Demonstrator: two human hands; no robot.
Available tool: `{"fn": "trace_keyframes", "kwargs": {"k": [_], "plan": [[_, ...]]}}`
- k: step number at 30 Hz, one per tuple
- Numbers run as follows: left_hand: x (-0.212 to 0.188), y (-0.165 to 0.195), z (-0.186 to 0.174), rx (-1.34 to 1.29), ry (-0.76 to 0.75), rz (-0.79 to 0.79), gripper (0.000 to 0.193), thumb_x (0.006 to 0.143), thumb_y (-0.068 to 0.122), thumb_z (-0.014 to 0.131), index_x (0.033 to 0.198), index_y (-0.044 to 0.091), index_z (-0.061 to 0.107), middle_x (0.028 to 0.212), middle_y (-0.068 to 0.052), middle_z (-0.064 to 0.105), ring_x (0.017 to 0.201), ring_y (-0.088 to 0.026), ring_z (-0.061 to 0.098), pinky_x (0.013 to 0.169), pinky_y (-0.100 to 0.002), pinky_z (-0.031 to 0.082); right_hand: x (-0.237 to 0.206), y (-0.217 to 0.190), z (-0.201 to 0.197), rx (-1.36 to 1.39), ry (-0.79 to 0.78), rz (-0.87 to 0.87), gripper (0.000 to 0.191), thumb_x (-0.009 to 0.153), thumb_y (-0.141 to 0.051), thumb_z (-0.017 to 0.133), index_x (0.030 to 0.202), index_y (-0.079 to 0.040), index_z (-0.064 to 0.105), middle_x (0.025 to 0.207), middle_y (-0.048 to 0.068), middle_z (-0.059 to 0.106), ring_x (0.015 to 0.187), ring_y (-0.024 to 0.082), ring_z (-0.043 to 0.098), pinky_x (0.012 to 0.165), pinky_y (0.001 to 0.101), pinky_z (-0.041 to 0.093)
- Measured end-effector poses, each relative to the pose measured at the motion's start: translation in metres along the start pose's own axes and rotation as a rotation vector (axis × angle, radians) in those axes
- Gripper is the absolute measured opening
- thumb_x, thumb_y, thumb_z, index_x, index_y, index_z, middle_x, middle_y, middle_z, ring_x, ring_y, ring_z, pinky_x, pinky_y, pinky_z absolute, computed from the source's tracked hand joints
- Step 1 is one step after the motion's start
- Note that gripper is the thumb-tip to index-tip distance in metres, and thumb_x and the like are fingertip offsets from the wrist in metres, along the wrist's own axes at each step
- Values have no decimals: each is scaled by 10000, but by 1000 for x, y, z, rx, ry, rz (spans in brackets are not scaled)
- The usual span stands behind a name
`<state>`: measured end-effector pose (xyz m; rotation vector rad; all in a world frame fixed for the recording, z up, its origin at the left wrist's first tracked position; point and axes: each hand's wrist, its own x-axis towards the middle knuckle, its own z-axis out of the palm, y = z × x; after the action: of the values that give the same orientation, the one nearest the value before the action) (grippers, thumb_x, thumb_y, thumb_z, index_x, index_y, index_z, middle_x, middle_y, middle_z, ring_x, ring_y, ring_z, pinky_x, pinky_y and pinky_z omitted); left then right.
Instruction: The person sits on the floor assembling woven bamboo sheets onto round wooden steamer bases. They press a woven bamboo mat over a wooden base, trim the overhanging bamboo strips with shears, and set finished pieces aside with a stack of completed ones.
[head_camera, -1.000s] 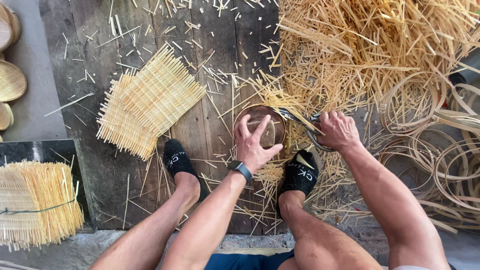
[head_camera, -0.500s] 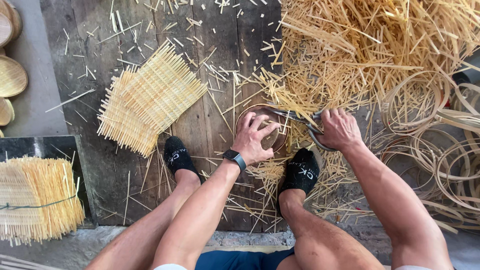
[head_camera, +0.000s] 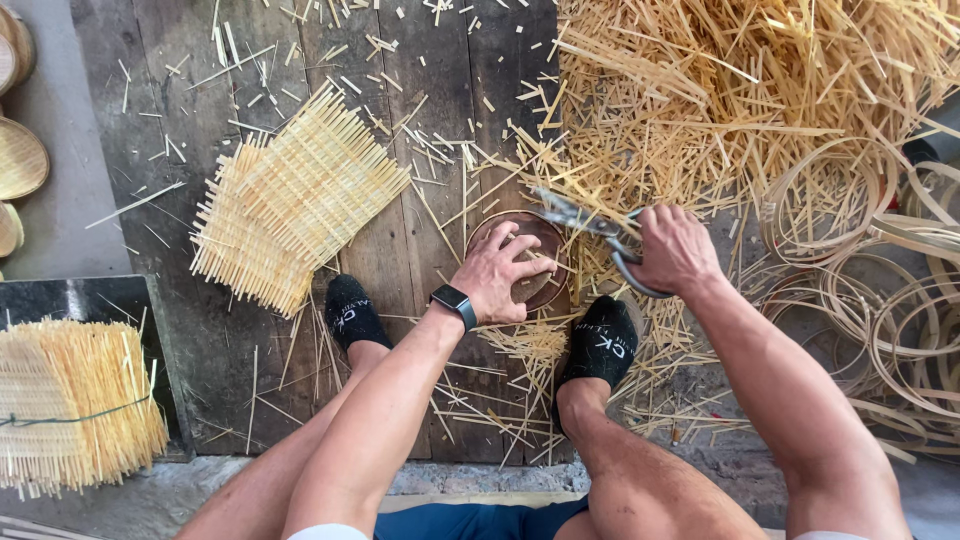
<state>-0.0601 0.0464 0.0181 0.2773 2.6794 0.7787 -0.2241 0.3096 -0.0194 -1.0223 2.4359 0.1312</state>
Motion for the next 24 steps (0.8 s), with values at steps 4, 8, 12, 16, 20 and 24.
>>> {"fn": "trace_keyframes", "kwargs": {"k": [4,8,12,16,20,24], "plan": [[2,-7,-8,13,-96,87,837,504,326,903,1297,334,635,1449,-42,476,1432,-390,305,1186,-556,332,4,-9,-1,-47,-83,2,435,860,-402,636,1119,-52,632,992,156,670,923,260,656,759,410,561],[3,-17,-1,-5,-17,121,837,527,355,892,1322,329,631,1502,-72,461,1446,-387,334,1169,-554,339,4,7,5,120,-323,243,526,1032,-549,521,1133,-54,667,986,143,715,879,267,727,819,426,578],[7,-33,25,-393,410,-342,648,806,487,769,1376,227,603,1461,-106,547,1345,-317,535,1094,-465,449,-2,31,24,174,49,461,661,908,-537,710,1190,52,614,1110,232,622,1018,344,615,869,462,524],[21,-60,40,-585,505,-752,372,1001,467,686,1088,138,835,1207,-125,743,1171,-240,675,1019,-362,524,-7,22,34,37,137,491,707,799,-276,814,1351,90,568,1209,269,545,1133,347,533,1025,458,487],[38,-60,52,-826,442,-790,258,826,343,801,1005,158,809,1026,-116,798,946,-205,741,861,-316,560,-13,-34,33,1081,-117,287,383,892,-246,759,1232,-91,677,1097,120,733,981,207,715,889,341,603],[52,-50,62,-719,444,-667,252,785,322,865,973,158,842,949,-144,736,887,-231,699,806,-347,541,-8,-68,27,1318,-146,314,275,904,-208,774,1084,-2,747,876,116,778,724,161,719,662,310,596]]}}
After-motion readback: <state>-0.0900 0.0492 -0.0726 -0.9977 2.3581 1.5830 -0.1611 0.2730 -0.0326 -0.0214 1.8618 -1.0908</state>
